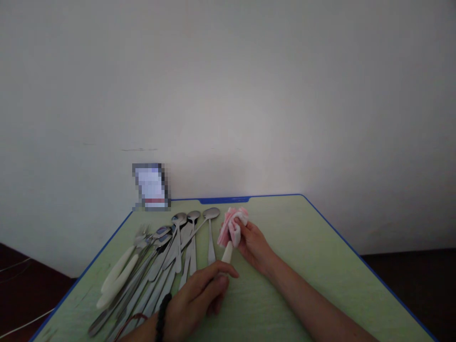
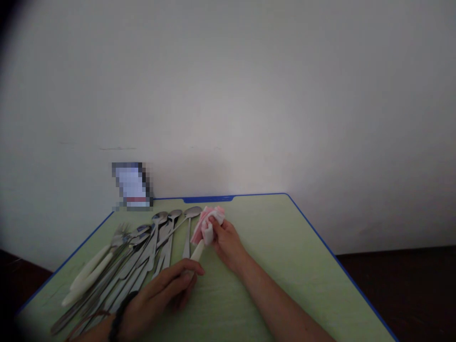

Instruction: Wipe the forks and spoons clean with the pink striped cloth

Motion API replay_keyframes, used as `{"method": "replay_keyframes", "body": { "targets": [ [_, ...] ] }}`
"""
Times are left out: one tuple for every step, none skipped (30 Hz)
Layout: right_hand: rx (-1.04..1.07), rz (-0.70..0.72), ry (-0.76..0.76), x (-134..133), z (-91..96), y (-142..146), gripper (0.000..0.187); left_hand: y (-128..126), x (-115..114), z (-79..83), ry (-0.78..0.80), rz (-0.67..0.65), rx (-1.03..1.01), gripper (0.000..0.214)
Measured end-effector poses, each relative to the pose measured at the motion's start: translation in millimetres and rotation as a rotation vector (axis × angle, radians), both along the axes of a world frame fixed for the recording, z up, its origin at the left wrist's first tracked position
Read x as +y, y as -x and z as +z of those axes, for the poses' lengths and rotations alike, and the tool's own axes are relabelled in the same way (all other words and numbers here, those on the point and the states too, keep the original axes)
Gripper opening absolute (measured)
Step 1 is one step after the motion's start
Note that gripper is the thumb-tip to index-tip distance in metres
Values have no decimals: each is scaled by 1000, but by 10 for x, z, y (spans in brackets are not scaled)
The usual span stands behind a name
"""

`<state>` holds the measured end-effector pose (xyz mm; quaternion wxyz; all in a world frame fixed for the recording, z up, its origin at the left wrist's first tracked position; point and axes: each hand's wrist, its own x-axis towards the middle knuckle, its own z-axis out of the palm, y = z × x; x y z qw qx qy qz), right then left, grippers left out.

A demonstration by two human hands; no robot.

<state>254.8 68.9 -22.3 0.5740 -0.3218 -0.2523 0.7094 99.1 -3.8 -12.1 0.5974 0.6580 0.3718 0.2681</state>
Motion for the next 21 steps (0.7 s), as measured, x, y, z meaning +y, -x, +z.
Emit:
{"method": "replay_keyframes", "body": {
  "targets": [
    [-2,-1,-5,0,-1,0,27,6,-2,-3,13,-7,-32,36],
    [-4,-2,-7,0,-3,0,26,14,-4,-8,18,-12,-51,34],
    [-7,0,-8,1,-6,1,25,22,-5,-13,13,-19,-52,32],
    [-10,5,-9,1,-10,1,25,28,-5,-18,1,-26,-43,30],
    [-16,13,-9,1,-14,2,25,33,-5,-21,-14,-33,-26,29],
    [-23,23,-10,1,-18,2,25,35,-5,-21,-26,-38,-7,28],
    [-30,30,-13,2,-22,3,25,35,-5,-18,-33,-40,14,27],
    [-38,38,-16,1,-24,4,25,32,-5,-12,-36,-43,34,27],
    [-46,45,-19,1,-26,4,24,27,-5,-4,-37,-44,49,26],
    [-54,48,-22,0,-26,5,24,21,-5,5,-37,-45,61,26],
    [-61,51,-23,-2,-26,5,24,16,-6,15,-39,-46,69,26],
    [-65,52,-25,-3,-25,5,24,11,-7,24,-41,-46,73,26],
    [-69,54,-25,-4,-24,5,24,7,-8,33,-41,-47,76,26],
    [-71,56,-23,-5,-23,5,24,5,-9,39,-39,-47,78,25],
    [-71,56,-21,-6,-23,4,25,4,-10,43,-40,-45,84,25],
    [-67,57,-19,-5,-23,2,25,4,-11,45,-44,-46,94,25],
    [-61,56,-16,-4,-23,1,24,5,-11,44,-49,-45,101,24],
    [-54,56,-12,-2,-23,-1,24,6,-11,41,-54,-44,104,24],
    [-46,54,-7,1,-23,-3,25,6,-10,35,-56,-41,99,25],
    [-36,50,-4,3,-23,-4,25,4,-9,28,-53,-36,85,26],
    [-28,41,-2,6,-21,-6,26,2,-9,19,-45,-30,66,28]
  ]
}}
